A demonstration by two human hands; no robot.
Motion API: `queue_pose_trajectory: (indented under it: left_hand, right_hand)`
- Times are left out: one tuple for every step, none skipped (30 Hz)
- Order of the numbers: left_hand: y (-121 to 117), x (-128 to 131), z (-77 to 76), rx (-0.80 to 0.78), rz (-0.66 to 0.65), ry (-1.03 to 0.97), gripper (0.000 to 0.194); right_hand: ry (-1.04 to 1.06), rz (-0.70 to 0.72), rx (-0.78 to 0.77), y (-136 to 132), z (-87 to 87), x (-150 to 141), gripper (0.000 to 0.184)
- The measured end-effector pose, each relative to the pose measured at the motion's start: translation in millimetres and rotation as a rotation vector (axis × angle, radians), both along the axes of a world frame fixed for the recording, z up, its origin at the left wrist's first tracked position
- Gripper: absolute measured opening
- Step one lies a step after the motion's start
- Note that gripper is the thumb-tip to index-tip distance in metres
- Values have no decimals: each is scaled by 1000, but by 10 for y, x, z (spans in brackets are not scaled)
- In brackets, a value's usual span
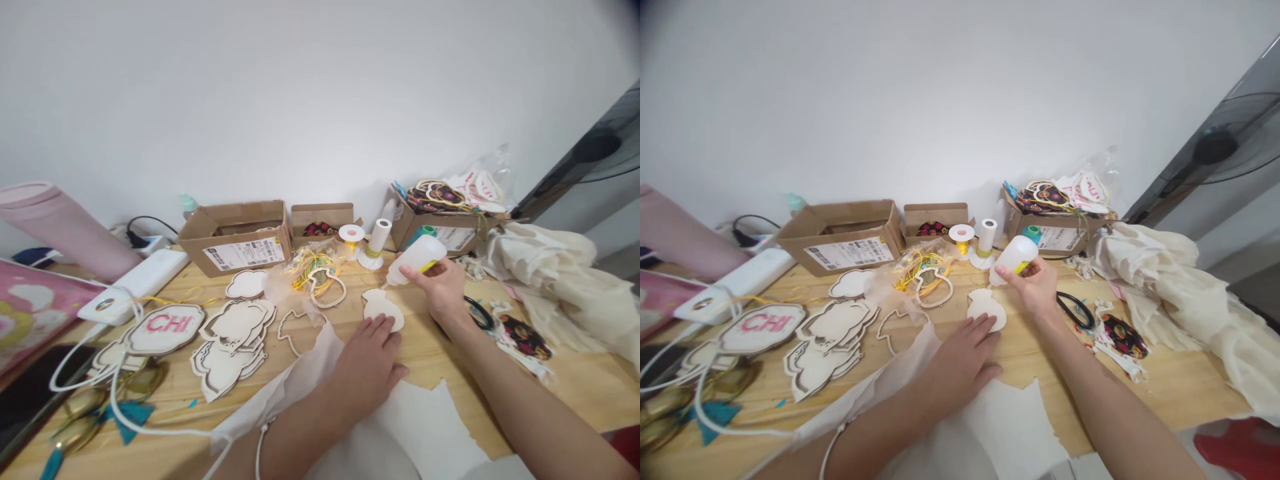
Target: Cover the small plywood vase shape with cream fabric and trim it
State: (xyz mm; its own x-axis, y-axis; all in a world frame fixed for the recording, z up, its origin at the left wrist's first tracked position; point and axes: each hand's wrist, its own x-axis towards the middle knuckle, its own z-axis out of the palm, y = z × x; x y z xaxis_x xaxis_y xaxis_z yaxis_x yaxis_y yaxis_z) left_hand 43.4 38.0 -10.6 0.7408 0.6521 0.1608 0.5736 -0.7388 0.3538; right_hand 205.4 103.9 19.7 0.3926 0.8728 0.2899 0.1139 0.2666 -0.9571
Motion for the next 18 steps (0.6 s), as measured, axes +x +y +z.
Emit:
queue_pose_trajectory:
  left_hand:
    - [-2, 1, -2, 3, 1, -2, 42]
    - [-3, 1, -5, 6, 1, -4, 41]
    - [-5, 2, -8, 8, 0, -7, 41]
    - [-6, 1, -10, 9, -1, -9, 41]
    - [-8, 0, -11, 11, -2, -12, 41]
    - [-9, -1, -11, 12, -2, -15, 41]
    - [-9, -3, -9, 12, -3, -17, 41]
    - [-8, -4, -7, 11, -4, -18, 41]
    - [-7, -6, -5, 7, -2, -18, 41]
    - [-5, -8, -3, 2, 0, -17, 41]
    - [-2, -9, -2, -3, 2, -16, 41]
    - [0, -11, -3, -8, 3, -15, 41]
    - [2, -12, -4, -12, 3, -15, 41]
    - [3, -13, -6, -16, 3, -16, 42]
    - [4, -14, -8, -20, 2, -17, 42]
    - [4, -15, -9, -25, 0, -19, 42]
    - [3, -15, -10, -29, -1, -22, 42]
    - [2, -15, -10, -32, -2, -25, 41]
  right_hand:
    - [-2, -5, -4, -3, 0, -5, 29]
    - [-2, -11, -7, -6, 0, -11, 29]
    - [1, -15, -12, -10, 1, -16, 30]
    - [6, -18, -16, -13, 2, -20, 29]
    - [13, -18, -17, -14, 3, -22, 29]
    - [18, -18, -16, -14, 3, -22, 29]
    - [21, -19, -13, -12, 3, -19, 29]
    - [22, -22, -10, -8, 2, -15, 28]
    - [22, -26, -7, -4, 1, -10, 28]
    - [20, -30, -5, 1, 0, -5, 27]
    - [18, -34, -6, 6, -1, -1, 27]
    - [16, -39, -6, 9, -1, 2, 27]
    - [15, -43, -7, 12, -2, 4, 27]
    - [12, -46, -10, 14, -3, 4, 27]
    - [9, -48, -11, 15, -5, 2, 27]
    - [6, -49, -11, 15, -5, -1, 27]
    - [4, -49, -10, 13, -6, -5, 28]
    - [1, -50, -8, 11, -5, -11, 28]
